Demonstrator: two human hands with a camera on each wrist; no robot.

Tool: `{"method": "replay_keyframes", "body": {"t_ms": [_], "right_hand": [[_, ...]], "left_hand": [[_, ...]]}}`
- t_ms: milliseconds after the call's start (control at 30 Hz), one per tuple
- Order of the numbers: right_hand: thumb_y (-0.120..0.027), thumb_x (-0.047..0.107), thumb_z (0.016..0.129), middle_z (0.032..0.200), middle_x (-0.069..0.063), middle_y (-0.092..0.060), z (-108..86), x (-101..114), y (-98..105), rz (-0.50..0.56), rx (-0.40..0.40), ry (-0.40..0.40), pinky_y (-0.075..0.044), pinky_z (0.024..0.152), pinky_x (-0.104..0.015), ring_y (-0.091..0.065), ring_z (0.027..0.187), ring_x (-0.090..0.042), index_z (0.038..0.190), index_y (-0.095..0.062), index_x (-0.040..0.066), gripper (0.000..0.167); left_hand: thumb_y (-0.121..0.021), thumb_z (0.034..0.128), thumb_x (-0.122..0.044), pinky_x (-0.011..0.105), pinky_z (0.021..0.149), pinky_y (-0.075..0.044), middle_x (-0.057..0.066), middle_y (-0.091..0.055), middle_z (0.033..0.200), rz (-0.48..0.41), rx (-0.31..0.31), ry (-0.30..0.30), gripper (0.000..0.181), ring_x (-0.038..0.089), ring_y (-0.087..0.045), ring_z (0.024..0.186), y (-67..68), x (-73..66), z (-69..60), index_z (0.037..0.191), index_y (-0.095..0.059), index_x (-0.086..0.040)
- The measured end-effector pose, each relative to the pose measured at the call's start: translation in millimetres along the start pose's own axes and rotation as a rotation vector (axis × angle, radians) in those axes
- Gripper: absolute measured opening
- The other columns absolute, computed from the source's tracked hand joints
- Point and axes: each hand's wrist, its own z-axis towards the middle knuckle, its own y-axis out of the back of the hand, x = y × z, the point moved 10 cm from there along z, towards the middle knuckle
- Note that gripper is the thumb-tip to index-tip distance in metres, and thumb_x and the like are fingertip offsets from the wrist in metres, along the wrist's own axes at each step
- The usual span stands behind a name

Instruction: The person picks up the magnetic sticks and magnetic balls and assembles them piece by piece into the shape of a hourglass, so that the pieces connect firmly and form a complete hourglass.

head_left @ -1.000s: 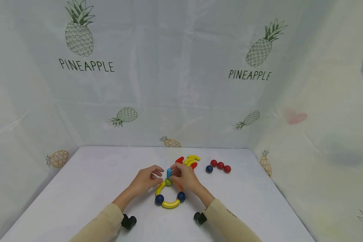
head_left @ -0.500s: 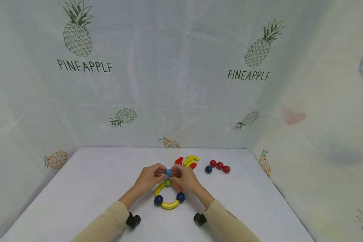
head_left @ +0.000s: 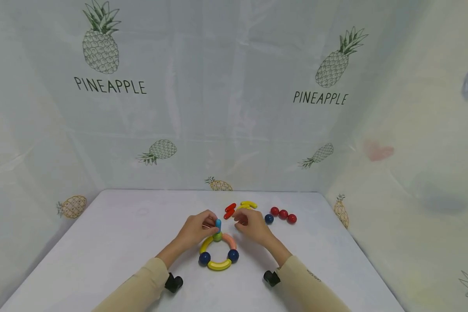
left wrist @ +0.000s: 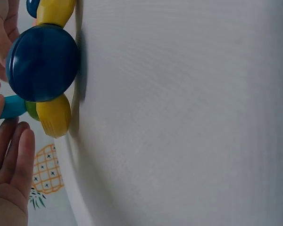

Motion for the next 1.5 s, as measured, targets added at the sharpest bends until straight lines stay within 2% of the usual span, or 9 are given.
{"method": "replay_keyframes", "body": {"t_ms": [167, 300, 533, 667, 867, 1200, 1500], "right_hand": [[-0.079, 0.002, 0.094, 0.113, -0.014, -0.074, -0.6, -19.5, 12.5, -0.031, 0.000, -0.014, -0.063, 0.083, -0.032, -0.070, 0.098, -0.025, 0.123, -0.072, 0.003, 0.029], [-0.081, 0.003, 0.093, 0.114, -0.014, -0.073, -1.3, -34.4, 15.3, -0.046, 0.013, -0.034, -0.064, 0.085, -0.036, -0.070, 0.102, -0.030, 0.122, -0.072, 0.002, 0.030], [-0.084, 0.009, 0.092, 0.119, -0.009, -0.071, -1.1, -46.4, 13.5, -0.073, 0.070, -0.092, -0.063, 0.084, -0.033, -0.067, 0.104, -0.025, 0.127, -0.073, 0.008, 0.036], [-0.085, 0.012, 0.091, 0.120, -0.007, -0.070, -2.8, -50.6, 11.6, -0.091, 0.111, -0.110, -0.062, 0.083, -0.034, -0.065, 0.104, -0.024, 0.129, -0.072, 0.011, 0.040], [-0.085, 0.010, 0.091, 0.122, -0.008, -0.069, -4.7, -51.8, 6.5, -0.109, 0.182, -0.074, -0.062, 0.084, -0.034, -0.065, 0.100, -0.022, 0.130, -0.071, 0.010, 0.041], [-0.085, 0.010, 0.090, 0.114, -0.008, -0.063, -10.1, -53.2, 7.7, -0.164, 0.219, -0.063, -0.062, 0.087, -0.037, -0.064, 0.099, -0.020, 0.125, -0.075, 0.012, 0.037], [-0.081, 0.000, 0.091, 0.112, -0.006, -0.063, -13.7, -53.0, 7.7, -0.227, 0.264, -0.036, -0.060, 0.087, -0.035, -0.061, 0.099, -0.018, 0.124, -0.078, 0.013, 0.035]], "left_hand": [[-0.080, 0.0977, -0.019, 0.033, 0.090, -0.062, -0.004, -0.073, 0.105, 0.002, 0.019, 0.011, 0.022, 0.014, -0.070, 0.099, -2.6, 1.1, 0.0, 0.115, -0.066, -0.019], [-0.079, 0.0979, -0.018, 0.028, 0.087, -0.062, -0.004, -0.072, 0.106, 0.005, 0.025, -0.009, 0.022, 0.012, -0.069, 0.096, -3.1, 1.2, 0.2, 0.116, -0.066, -0.017], [-0.080, 0.0973, -0.019, 0.027, 0.087, -0.061, -0.006, -0.071, 0.106, 0.007, 0.005, 0.012, 0.024, 0.011, -0.068, 0.096, 4.4, 9.6, -1.4, 0.116, -0.065, -0.020], [-0.080, 0.0975, -0.018, 0.027, 0.087, -0.061, -0.006, -0.071, 0.106, -0.002, 0.005, 0.005, 0.023, 0.011, -0.068, 0.096, 8.0, 8.5, -2.8, 0.116, -0.065, -0.019], [-0.079, 0.0975, -0.016, 0.026, 0.086, -0.061, -0.007, -0.070, 0.105, 0.003, 0.007, -0.012, 0.022, 0.011, -0.068, 0.097, 9.4, 5.7, -4.5, 0.114, -0.065, -0.019], [-0.079, 0.0978, -0.017, 0.026, 0.086, -0.061, -0.007, -0.070, 0.105, 0.006, 0.008, -0.018, 0.022, 0.011, -0.068, 0.097, 8.5, 6.1, -4.4, 0.114, -0.065, -0.020], [-0.080, 0.0974, -0.018, 0.026, 0.086, -0.061, -0.007, -0.070, 0.104, 0.005, -0.007, -0.005, 0.022, 0.011, -0.068, 0.096, 11.1, 8.2, -6.5, 0.113, -0.065, -0.020]]}}
